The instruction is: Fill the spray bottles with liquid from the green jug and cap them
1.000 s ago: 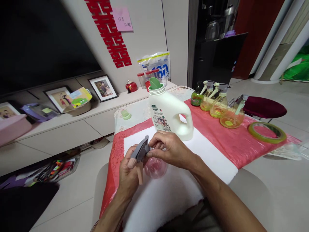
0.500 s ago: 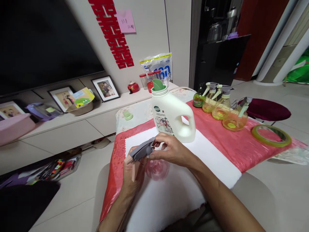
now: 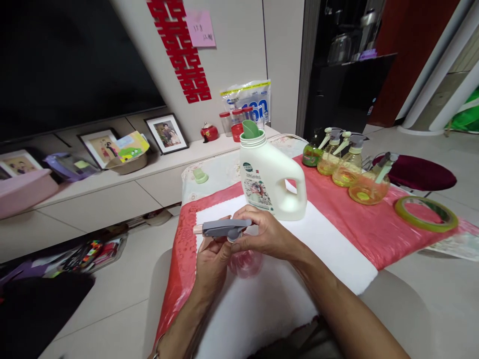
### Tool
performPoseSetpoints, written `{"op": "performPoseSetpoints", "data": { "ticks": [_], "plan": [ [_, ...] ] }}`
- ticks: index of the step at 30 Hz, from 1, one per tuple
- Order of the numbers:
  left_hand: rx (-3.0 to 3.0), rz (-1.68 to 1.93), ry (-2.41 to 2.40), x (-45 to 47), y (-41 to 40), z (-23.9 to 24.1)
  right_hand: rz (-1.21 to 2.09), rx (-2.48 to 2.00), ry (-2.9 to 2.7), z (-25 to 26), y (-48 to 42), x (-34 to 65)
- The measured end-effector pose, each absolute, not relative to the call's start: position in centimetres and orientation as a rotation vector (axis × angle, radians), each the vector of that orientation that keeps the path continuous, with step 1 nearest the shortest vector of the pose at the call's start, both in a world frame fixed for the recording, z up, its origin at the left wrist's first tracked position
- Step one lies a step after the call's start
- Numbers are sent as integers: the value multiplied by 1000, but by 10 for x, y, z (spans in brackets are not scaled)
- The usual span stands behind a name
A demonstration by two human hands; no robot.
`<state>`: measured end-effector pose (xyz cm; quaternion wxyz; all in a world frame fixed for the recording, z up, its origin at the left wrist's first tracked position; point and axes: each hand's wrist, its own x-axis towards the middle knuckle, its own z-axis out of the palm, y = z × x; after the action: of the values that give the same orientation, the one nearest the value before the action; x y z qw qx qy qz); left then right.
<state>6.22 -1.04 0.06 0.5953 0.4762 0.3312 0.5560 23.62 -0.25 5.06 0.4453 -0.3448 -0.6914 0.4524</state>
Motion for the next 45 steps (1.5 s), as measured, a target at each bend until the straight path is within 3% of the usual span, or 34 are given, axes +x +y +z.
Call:
{"op": "performPoseSetpoints", "data": {
  "ticks": [10, 21, 29, 45],
  "plan": [
    [1081, 1272, 781, 63, -13, 3, 1252, -680, -1878, 60, -5, 246],
    [1150, 1238, 601, 69, -19, 9, 970, -772, -1831, 54, -4, 242],
    [1141, 1505, 833, 73, -35, -6, 819, -821, -1803, 55, -9, 236],
    [1349, 1513, 862, 70, -39, 0, 829, -955, -1845, 63, -16, 237]
  ]
}}
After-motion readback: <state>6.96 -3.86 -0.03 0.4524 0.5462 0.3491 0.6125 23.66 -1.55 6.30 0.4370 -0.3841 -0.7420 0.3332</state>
